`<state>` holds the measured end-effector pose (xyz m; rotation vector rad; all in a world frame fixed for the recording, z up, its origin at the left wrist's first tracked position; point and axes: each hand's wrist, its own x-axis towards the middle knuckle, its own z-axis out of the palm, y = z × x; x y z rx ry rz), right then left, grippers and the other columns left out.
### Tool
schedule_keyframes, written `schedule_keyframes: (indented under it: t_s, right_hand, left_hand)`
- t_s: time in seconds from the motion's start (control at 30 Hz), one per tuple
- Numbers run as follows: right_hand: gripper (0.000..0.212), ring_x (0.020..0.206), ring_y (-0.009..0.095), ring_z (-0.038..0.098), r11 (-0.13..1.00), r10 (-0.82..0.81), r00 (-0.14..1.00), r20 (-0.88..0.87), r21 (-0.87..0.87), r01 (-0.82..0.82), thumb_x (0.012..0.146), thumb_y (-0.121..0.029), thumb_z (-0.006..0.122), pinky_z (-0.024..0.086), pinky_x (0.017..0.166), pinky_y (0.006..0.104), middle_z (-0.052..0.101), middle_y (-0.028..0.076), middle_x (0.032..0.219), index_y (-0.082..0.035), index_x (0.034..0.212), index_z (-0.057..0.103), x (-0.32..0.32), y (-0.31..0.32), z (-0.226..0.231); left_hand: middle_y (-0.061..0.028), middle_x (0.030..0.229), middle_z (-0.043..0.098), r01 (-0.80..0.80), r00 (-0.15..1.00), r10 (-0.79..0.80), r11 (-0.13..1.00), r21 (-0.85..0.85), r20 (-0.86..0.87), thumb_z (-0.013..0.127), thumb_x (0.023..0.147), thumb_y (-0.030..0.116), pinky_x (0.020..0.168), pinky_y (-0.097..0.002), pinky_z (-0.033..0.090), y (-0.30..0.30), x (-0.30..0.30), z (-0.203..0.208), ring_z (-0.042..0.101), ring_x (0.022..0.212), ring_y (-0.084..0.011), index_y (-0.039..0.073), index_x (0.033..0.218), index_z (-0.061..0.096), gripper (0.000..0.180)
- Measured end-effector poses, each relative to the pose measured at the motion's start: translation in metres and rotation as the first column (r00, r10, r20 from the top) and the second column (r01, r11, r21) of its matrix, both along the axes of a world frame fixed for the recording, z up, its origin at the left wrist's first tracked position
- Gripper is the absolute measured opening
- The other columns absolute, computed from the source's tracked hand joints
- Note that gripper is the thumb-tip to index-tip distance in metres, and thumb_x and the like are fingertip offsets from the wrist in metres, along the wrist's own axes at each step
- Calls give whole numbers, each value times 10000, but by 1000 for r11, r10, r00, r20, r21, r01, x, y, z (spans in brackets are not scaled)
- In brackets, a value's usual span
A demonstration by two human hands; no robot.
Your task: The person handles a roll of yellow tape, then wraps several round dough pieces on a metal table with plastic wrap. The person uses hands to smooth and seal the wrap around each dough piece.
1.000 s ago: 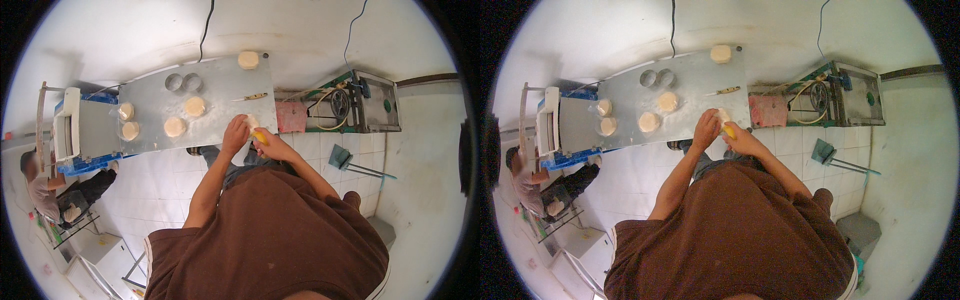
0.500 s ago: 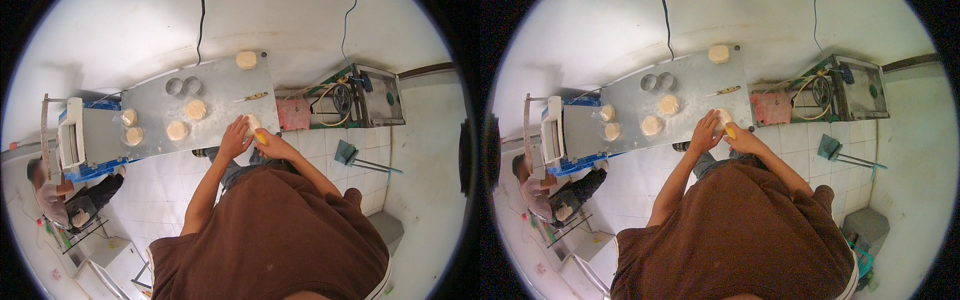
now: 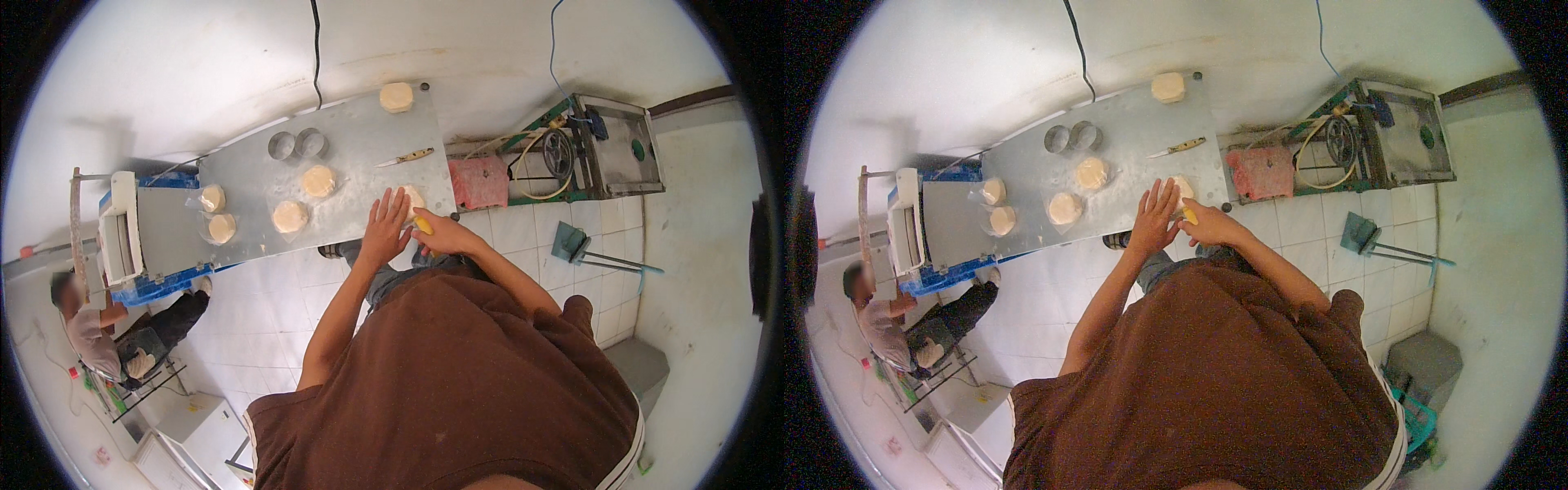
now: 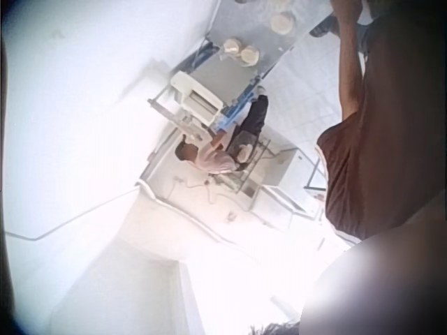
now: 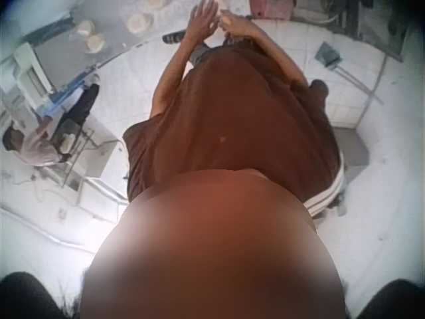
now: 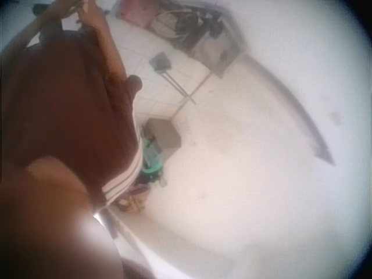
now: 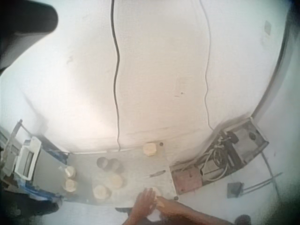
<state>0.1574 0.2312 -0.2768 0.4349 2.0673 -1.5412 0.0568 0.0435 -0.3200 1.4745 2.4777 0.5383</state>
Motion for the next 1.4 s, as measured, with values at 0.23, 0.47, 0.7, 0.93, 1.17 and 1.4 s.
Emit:
schedule_keyframes:
  t_s: [0.23,0.47,0.7,0.93,1.17,1.4]
  right_hand:
    - [764,764,295,795,1000,-1,999,-51,0,1,1009,-337,628,619,760,433,776,232,978,-31,1624,292,-1,0,-3]
    - [724,755,300,791,999,16,1000,-10,-37,-17,1016,-327,635,616,754,435,748,263,1068,-42,1566,260,1,1,-4]
    - [565,788,276,780,956,-217,976,-32,-211,206,1073,-277,574,601,696,422,717,234,1056,-47,1439,210,17,-9,-9]
    - [456,833,249,774,938,-242,968,68,-239,251,1112,-241,518,574,715,363,699,167,979,-2,1429,294,25,-5,-24]
    - [490,859,290,778,916,-263,959,106,-283,283,1119,-283,521,584,704,369,666,186,1057,-2,1450,294,21,-10,-50]
    - [522,977,348,770,747,-311,888,340,-490,449,1116,-305,531,627,834,438,632,212,1153,-36,1479,269,5,-8,-39]
  left_hand:
    - [-124,1755,211,3,1000,-4,999,-54,-8,705,893,246,1276,-575,200,6,4,12,171,1621,-361,56,1638,326,858]
    - [-126,1756,210,78,996,-77,997,-26,34,673,901,164,1275,-567,225,1,3,-2,216,1616,-313,65,1664,253,877]
    - [-132,1727,282,77,997,-77,997,-9,-3,622,873,87,1251,-565,290,3,5,12,286,1590,-321,86,1648,306,836]
    - [-127,1724,291,108,993,-111,991,-81,-37,614,863,63,1236,-587,313,4,0,12,290,1587,-328,159,1648,334,839]
    - [-88,1732,291,127,991,-130,987,-100,-21,598,874,57,1243,-600,300,9,-12,12,286,1593,-307,168,1638,367,806]
    - [-56,1742,276,204,976,-213,962,-179,-34,605,868,54,1258,-623,252,11,-32,16,257,1606,-290,176,1641,364,819]
